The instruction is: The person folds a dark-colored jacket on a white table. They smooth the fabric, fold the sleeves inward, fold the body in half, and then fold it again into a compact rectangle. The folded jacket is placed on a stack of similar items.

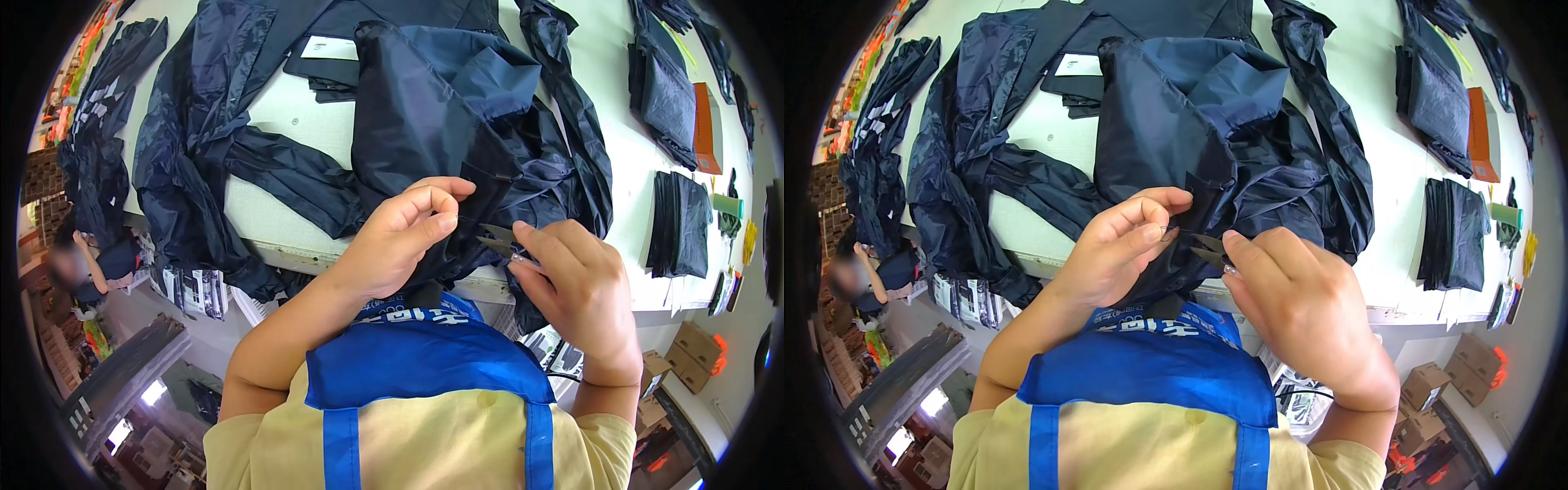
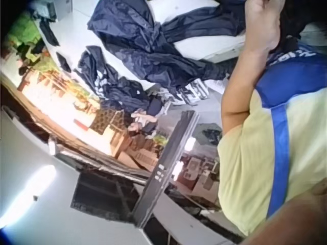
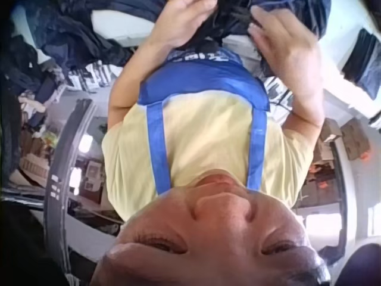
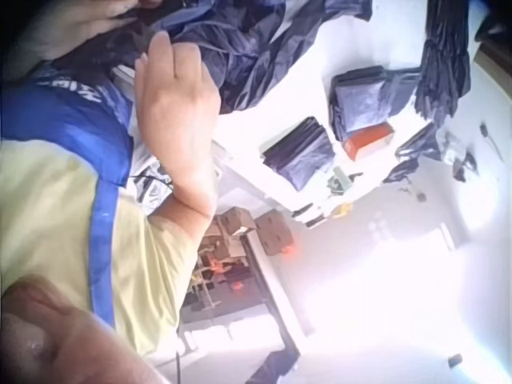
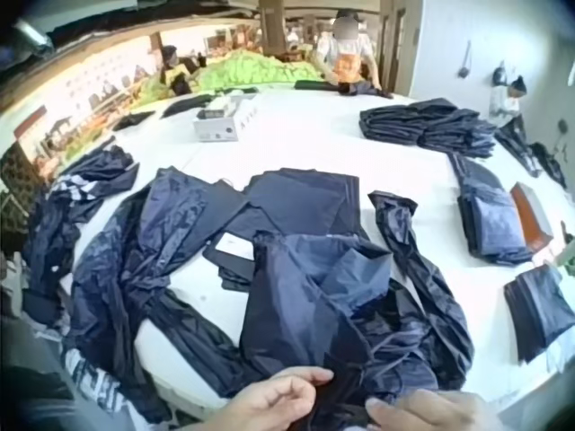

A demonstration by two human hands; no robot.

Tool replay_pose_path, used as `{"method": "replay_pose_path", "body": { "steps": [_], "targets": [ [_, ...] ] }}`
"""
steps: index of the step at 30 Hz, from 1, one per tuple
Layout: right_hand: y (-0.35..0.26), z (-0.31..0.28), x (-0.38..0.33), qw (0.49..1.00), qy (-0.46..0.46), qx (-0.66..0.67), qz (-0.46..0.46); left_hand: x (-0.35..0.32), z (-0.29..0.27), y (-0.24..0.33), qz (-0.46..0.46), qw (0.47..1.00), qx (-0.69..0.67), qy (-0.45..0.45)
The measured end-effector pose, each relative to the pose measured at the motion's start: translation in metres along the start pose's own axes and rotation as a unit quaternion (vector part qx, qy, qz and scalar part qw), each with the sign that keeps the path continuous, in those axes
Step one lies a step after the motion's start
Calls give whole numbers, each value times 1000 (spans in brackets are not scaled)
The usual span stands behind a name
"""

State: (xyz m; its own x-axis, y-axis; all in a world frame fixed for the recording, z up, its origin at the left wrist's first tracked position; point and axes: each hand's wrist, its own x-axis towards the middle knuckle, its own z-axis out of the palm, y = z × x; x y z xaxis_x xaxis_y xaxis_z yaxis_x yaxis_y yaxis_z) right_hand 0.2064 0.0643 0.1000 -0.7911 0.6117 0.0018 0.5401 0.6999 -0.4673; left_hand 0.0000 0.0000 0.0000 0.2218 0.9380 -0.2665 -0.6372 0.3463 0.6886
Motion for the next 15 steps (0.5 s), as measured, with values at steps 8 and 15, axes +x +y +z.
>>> {"method": "replay_pose_path", "body": {
  "steps": [8, 15],
  "targets": [
    [-19, 14, 2, 995, 9, -93, 41, -1, 2, 5, 9, 1000, 20, -12],
    [-20, 20, 3, 997, 32, -59, 46, -2, 0, 3, 16, 1000, 22, -10]
  ]
}}
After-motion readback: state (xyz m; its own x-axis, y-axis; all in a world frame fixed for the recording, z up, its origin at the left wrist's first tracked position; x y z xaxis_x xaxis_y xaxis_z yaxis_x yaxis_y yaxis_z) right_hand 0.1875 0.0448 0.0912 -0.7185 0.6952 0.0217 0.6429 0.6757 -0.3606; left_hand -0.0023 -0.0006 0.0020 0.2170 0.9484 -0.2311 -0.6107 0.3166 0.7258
